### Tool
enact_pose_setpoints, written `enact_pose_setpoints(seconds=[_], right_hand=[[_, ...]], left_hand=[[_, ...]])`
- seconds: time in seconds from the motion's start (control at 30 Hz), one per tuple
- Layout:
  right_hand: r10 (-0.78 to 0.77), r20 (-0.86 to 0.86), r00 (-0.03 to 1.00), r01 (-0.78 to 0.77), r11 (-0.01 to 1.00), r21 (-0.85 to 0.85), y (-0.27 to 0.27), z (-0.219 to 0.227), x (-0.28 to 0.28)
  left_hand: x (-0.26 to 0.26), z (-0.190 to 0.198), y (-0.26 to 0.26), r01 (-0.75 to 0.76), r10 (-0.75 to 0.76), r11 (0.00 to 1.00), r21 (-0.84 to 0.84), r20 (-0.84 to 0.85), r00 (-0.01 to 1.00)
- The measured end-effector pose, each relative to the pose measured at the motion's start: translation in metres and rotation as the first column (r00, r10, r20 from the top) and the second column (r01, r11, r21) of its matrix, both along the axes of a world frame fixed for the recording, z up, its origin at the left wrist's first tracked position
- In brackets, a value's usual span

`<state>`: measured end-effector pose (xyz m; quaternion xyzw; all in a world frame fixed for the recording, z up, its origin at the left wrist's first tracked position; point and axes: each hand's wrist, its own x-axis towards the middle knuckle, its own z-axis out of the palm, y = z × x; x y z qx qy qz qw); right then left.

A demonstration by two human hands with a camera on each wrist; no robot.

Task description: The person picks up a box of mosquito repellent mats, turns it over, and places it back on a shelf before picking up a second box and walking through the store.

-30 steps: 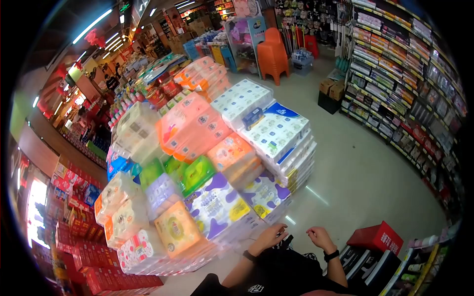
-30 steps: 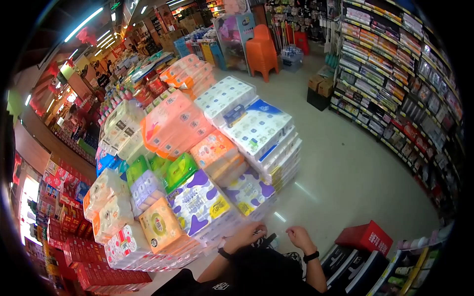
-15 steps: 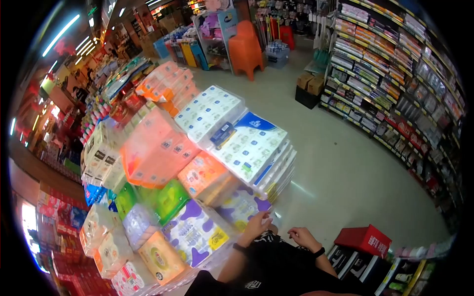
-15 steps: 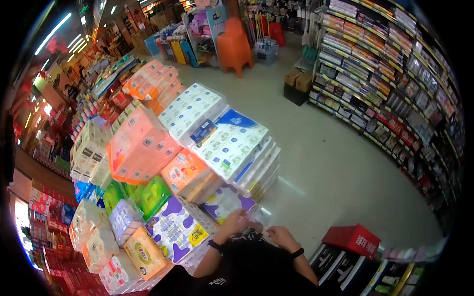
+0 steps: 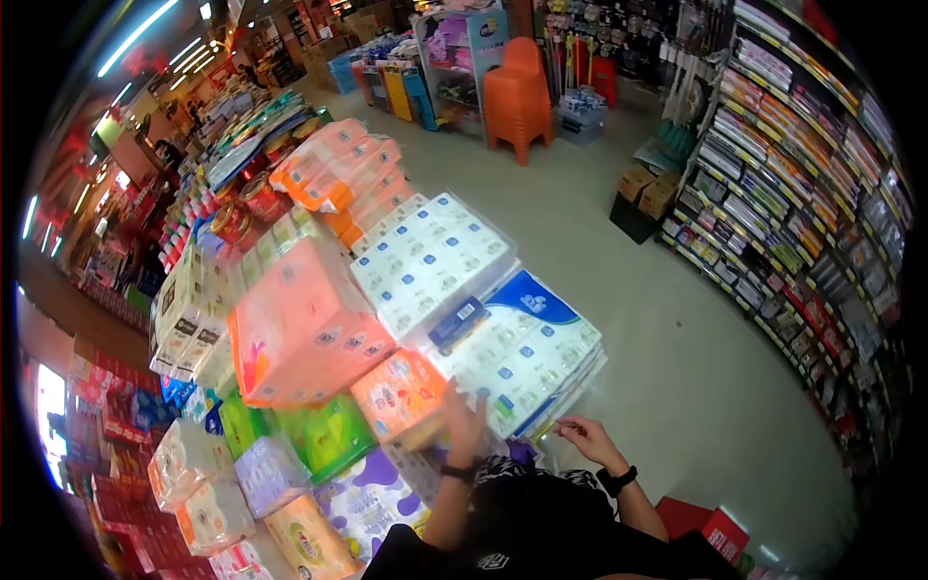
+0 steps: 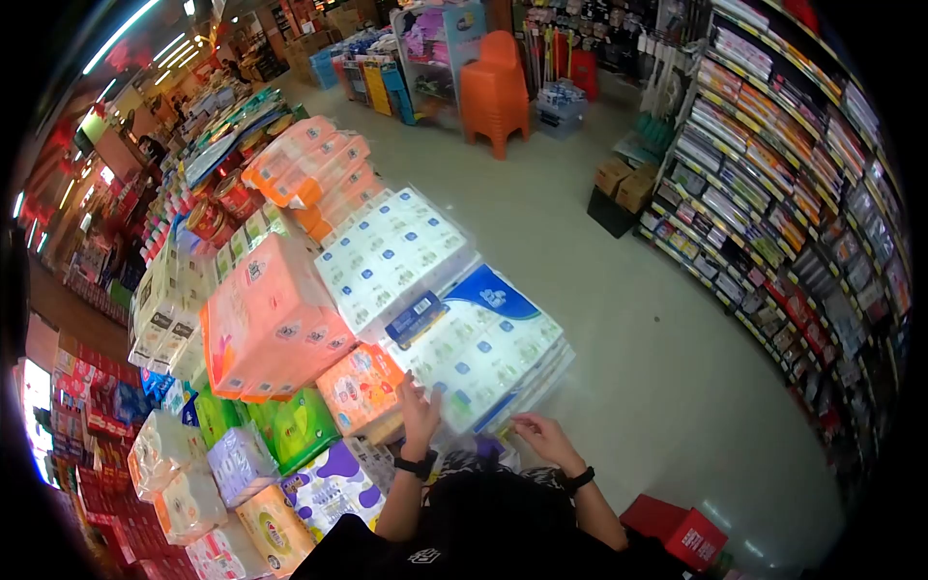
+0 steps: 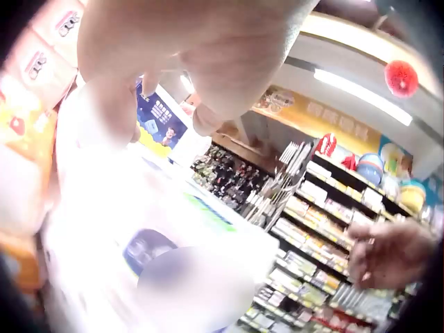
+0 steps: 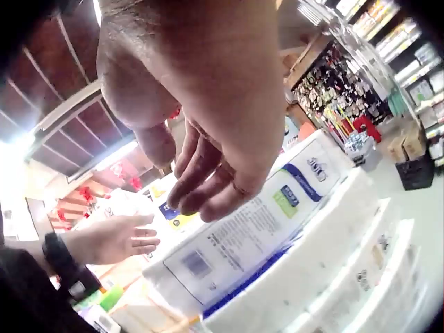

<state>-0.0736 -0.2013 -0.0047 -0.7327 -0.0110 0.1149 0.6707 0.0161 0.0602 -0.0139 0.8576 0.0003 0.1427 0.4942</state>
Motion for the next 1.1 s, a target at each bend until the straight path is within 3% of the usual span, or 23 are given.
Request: enact_pose_setpoints(seconds=[0.03,0.07,0.13,0.17,0.23,0.37,0.57,0.67,0.73,0.83,0.93,1.0,1.03,1.1], right_hand=[[0.024,-0.045,0.999,-0.015,0.983,0.184,0.002,-0.001,0.015],[0.038,-0.042,0.998,-0.029,0.983,0.183,0.005,-0.003,0.030],[0.035,-0.064,0.997,-0.010,0.935,0.354,0.016,0.000,0.063],[0.049,-0.053,0.997,-0.027,0.935,0.354,0.019,-0.007,0.074],[0.053,-0.055,0.997,-0.046,0.992,0.119,0.024,-0.017,0.103],[0.135,-0.298,0.945,-0.076,0.977,0.200,0.033,-0.001,0.144],[0.122,-0.272,0.955,-0.065,0.976,0.208,0.058,-0.002,0.184],[0.091,-0.227,0.970,-0.063,0.990,0.128,0.066,0.012,0.192],[0.128,-0.202,0.971,-0.120,0.991,0.050,0.064,0.001,0.196],[0.178,-0.213,0.961,-0.177,0.984,0.022,0.060,-0.002,0.199],[0.062,-0.212,0.975,-0.008,0.969,0.249,0.061,-0.008,0.196],[-0.008,-0.179,0.984,0.055,0.966,0.255,0.065,-0.010,0.195],[-0.089,-0.150,0.985,0.126,0.958,0.259,0.068,-0.007,0.193],[-0.127,0.002,0.992,0.127,0.991,0.050,0.077,-0.005,0.189]], left_hand=[[0.008,0.000,0.003,-0.069,0.047,0.986,0.149,0.146,0.988],[0.014,-0.001,0.004,-0.083,0.060,0.986,0.148,0.150,0.987],[0.030,-0.004,0.005,-0.115,0.114,0.993,-0.036,-0.013,0.993],[0.036,-0.010,0.007,-0.128,0.128,0.991,-0.038,-0.002,0.992],[0.052,-0.017,0.012,-0.132,0.131,0.991,-0.015,-0.054,0.990],[0.072,0.006,0.015,-0.021,0.005,0.979,-0.204,-0.076,0.997],[0.100,-0.001,0.014,-0.203,0.194,0.956,-0.210,-0.065,0.979],[0.107,-0.012,0.018,-0.199,0.200,0.964,-0.178,-0.012,0.980],[0.116,-0.013,0.022,-0.125,0.129,0.989,0.084,-0.040,0.991],[0.113,0.002,0.019,-0.072,0.074,0.997,0.028,-0.081,0.994],[0.113,-0.005,0.024,-0.055,0.055,0.998,0.021,-0.002,0.999],[0.112,0.000,0.028,-0.035,0.034,0.999,0.011,0.056,0.998],[0.109,0.006,0.027,0.013,-0.013,1.000,0.017,-0.018,1.000],[0.112,0.023,0.025,0.043,-0.042,0.999,0.014,-0.082,0.996]])
